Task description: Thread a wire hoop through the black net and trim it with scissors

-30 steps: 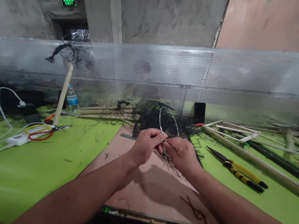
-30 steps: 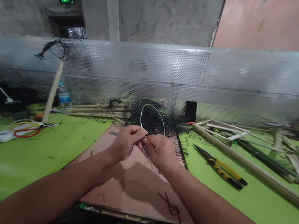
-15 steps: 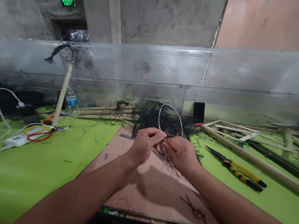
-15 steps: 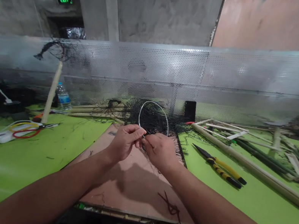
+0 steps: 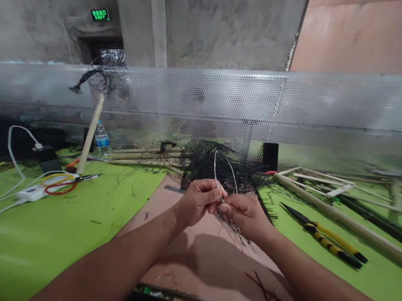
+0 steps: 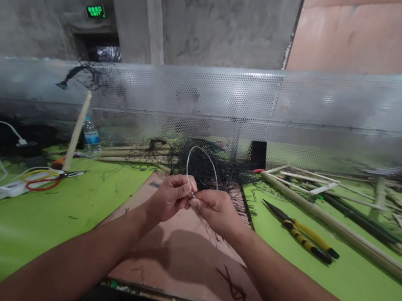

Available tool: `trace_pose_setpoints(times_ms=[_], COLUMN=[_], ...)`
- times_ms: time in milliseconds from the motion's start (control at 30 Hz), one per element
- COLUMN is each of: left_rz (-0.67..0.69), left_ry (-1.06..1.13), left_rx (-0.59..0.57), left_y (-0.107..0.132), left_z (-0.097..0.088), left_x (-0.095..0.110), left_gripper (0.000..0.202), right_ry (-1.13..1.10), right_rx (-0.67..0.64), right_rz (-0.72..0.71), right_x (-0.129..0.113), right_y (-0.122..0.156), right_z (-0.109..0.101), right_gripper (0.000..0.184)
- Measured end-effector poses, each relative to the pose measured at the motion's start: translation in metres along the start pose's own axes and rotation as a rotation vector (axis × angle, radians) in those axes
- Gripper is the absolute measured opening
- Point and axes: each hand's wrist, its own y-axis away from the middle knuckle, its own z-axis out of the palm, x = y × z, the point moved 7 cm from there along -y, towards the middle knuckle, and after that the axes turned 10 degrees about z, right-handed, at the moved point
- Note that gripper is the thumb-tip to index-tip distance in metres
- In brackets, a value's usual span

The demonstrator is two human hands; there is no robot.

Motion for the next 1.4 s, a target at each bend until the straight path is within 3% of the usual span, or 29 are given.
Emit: trace_pose_setpoints(times_ms=[167,267,333,533,633,833,933,1100,1167,1233,1300,1400], left_rz=[0.104,0.165,0.164,0.072,0.079,0.153,0.149,0.046,-0.002,-0.034,-0.034,0.006], left_ry=[-0.231,-0.421,-0.427,-0.096,-0.036,-0.374,-0.380,-0.147,-0.069,-0.030,-0.023,-0.003], left_rx=[0.121,0.155,0.135,-0.026,-0.055,0.103,0.068,0.030,0.054,0.075,0.101,0.127], left_y=[-0.001,-0.001,-0.001,0.000,0.000,0.000,-0.002,-0.007,-0.008,-0.009,-0.011,-0.012], left_z=[-0.005,-0.005,-0.004,0.004,0.007,-0.005,-0.006,-0.014,-0.021,-0.029,-0.036,-0.044], left_x=[0.009,0.019,0.022,0.012,0.011,0.020,0.017,0.002,-0.002,-0.001,0.002,0.008], left_gripper=[0.025,0.029,0.030,0.024,0.025,0.029,0.027,0.022,0.024,0.027,0.030,0.033], right_ry=[0.436,0.550,0.445,-0.083,-0.131,0.423,0.499,0.440,0.358,0.279,0.201,-0.115], right_rx=[0.202,0.234,0.197,-0.068,-0.097,0.176,0.209,0.191,0.247,0.385,0.571,0.740], right_rz=[-0.057,-0.060,-0.050,0.045,0.062,-0.038,-0.052,-0.007,-0.048,-0.064,0.044,0.390], right_x=[-0.010,-0.013,-0.011,-0.001,0.000,-0.010,-0.011,-0.006,-0.007,-0.004,0.013,0.061], right_y=[0.001,0.001,0.000,-0.002,-0.001,0.001,0.003,0.000,0.000,0.001,0.002,0.006], right_z=[-0.006,-0.006,-0.006,0.001,0.003,-0.006,-0.003,0.001,-0.006,-0.023,-0.045,-0.068], right_gripper=[0.036,0.036,0.035,0.038,0.040,0.036,0.035,0.029,0.020,0.019,0.019,0.027])
